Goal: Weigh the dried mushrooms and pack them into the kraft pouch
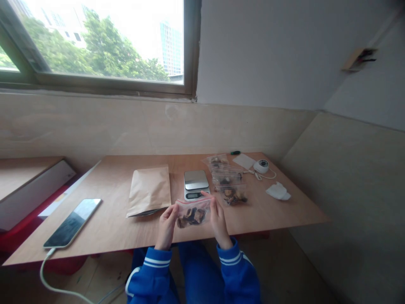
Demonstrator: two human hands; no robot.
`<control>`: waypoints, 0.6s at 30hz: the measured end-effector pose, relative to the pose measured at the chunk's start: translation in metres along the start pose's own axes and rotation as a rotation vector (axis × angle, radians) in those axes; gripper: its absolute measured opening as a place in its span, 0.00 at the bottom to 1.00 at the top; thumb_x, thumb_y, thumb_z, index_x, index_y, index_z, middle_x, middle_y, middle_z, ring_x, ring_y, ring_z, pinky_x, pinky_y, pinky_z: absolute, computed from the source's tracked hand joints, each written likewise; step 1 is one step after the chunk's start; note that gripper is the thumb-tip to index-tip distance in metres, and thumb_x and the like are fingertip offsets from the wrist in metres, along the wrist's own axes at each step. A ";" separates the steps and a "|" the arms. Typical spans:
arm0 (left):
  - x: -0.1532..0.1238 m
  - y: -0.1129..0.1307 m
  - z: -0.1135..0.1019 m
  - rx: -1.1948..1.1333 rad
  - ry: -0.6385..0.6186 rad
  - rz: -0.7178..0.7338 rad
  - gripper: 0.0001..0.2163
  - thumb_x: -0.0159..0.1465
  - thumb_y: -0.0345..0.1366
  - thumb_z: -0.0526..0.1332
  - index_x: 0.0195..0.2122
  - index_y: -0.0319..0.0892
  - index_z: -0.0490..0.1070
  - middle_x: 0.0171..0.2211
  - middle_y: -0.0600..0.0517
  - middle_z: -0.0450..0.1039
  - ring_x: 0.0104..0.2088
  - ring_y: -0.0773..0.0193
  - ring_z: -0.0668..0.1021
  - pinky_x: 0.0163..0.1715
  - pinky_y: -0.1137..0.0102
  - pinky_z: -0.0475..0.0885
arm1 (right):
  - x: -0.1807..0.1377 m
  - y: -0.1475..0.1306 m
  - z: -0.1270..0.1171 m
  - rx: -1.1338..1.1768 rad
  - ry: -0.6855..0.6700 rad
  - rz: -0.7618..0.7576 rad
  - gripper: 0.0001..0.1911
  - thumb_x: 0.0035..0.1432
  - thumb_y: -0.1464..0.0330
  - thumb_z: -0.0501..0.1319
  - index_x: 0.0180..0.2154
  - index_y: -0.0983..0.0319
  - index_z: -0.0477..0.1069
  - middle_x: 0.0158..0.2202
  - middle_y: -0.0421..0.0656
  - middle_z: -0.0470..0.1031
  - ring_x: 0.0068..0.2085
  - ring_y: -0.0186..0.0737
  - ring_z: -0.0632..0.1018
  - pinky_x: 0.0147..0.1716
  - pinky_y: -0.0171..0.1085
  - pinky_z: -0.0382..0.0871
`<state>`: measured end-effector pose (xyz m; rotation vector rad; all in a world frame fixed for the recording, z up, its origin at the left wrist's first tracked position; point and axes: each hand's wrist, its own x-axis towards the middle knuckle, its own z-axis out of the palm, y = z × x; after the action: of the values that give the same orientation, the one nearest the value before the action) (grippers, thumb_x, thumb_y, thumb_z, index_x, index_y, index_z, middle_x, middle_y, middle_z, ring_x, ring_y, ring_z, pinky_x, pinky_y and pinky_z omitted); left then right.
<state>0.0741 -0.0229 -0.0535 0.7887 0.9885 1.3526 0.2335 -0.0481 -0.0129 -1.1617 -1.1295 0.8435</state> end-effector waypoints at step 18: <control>-0.005 0.018 -0.012 0.129 0.333 0.305 0.19 0.50 0.48 0.66 0.37 0.39 0.72 0.28 0.52 0.74 0.27 0.67 0.74 0.27 0.74 0.70 | 0.003 0.005 -0.023 0.244 0.421 0.126 0.18 0.50 0.53 0.64 0.29 0.63 0.70 0.23 0.41 0.75 0.27 0.38 0.75 0.33 0.39 0.70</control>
<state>0.0562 -0.0274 -0.0418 0.8524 1.2625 1.7349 0.2565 -0.0496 -0.0176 -1.1452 -0.5965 0.7627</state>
